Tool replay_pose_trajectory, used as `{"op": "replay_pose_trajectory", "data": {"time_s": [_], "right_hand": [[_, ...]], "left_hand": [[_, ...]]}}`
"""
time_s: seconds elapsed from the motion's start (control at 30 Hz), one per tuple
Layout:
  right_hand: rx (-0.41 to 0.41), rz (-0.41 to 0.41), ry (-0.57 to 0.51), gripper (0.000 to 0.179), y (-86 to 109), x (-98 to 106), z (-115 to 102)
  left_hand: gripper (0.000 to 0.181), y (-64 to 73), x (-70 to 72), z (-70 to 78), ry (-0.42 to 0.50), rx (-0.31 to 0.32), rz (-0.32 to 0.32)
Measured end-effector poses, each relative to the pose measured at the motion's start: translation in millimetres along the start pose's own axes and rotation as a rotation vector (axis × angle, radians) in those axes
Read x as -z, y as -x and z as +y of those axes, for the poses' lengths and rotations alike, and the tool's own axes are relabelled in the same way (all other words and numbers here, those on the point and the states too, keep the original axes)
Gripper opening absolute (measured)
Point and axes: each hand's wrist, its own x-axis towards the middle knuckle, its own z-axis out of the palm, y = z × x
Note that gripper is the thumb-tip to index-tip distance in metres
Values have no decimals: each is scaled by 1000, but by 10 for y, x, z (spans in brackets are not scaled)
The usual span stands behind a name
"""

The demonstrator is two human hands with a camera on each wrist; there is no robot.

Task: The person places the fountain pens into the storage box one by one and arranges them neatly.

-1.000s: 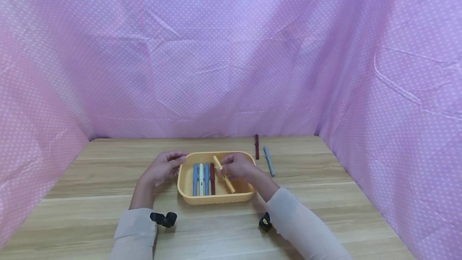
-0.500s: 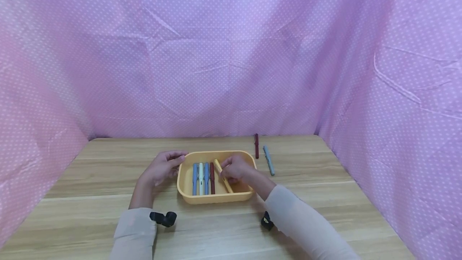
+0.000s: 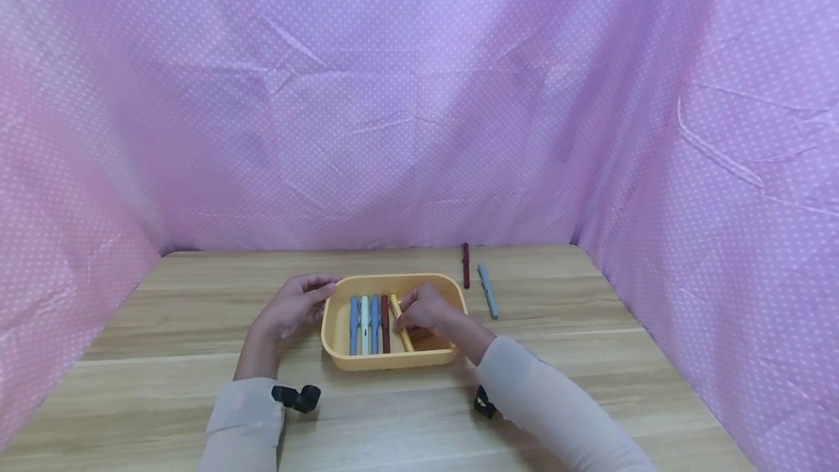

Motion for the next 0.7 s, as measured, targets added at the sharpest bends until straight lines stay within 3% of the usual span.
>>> {"op": "replay_pose_trajectory", "data": {"time_s": [0.3,0.7], "right_hand": [[4,-5,-29,29,35,-15,-22],[-24,-15,-44,18,24,-17,-9]], "left_hand": [[44,11,-1,-15,2,-8,1],[43,3,-6,-24,-17,-1,12]]}}
